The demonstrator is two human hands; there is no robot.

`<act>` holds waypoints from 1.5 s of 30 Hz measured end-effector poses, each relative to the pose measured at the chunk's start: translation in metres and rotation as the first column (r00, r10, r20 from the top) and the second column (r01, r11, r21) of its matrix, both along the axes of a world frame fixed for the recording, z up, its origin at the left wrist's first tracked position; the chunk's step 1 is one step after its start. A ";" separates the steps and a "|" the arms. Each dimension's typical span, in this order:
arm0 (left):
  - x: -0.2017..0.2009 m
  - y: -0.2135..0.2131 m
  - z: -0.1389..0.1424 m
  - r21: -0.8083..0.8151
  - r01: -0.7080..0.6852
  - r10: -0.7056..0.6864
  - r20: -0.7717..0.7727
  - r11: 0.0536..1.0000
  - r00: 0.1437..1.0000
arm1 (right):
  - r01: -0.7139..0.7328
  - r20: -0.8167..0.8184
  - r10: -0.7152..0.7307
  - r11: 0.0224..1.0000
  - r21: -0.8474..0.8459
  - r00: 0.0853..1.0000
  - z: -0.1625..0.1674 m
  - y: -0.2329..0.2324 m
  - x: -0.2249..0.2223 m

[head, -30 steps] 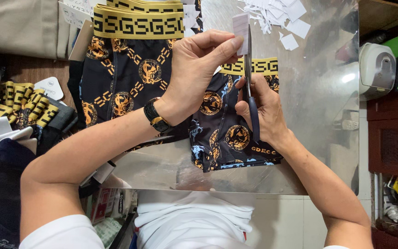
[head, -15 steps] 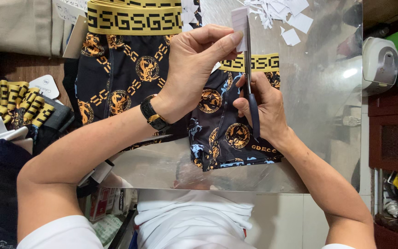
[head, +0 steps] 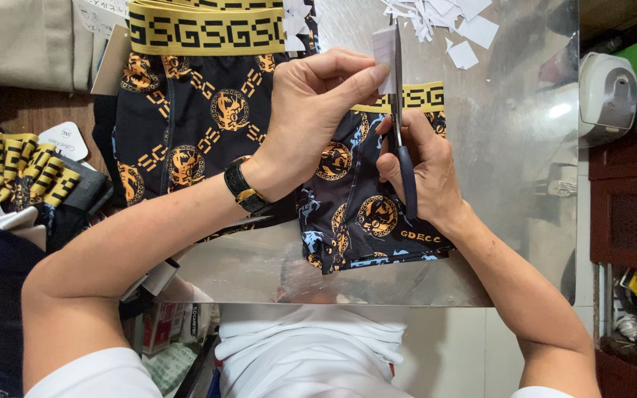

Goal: The person repeatedly picks up patterned boxer briefs, uses scissors to cut small white paper tags from the waistband, and places the trimmed items aside. The process is repeated for several garments on a metal work surface.

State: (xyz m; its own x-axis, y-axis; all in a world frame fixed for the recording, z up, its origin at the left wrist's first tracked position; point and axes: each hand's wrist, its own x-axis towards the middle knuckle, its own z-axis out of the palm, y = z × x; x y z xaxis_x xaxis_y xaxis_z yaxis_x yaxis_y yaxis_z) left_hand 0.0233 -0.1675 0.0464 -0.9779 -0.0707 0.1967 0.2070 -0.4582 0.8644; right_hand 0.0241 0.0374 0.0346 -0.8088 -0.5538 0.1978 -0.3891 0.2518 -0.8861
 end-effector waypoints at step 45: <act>-0.003 -0.004 0.004 0.067 -0.024 0.024 0.008 0.997 1.000 | 0.023 -0.035 -0.020 0.996 0.085 0.999 0.010 0.000 0.004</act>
State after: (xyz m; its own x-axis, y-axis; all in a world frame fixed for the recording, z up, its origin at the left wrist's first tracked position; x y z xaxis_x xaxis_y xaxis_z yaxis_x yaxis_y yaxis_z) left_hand 0.0208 -0.1716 0.0506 -0.9772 -0.1068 0.1836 0.2123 -0.5105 0.8333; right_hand 0.0283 0.0374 0.0443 -0.8143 -0.5523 0.1786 -0.4128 0.3346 -0.8472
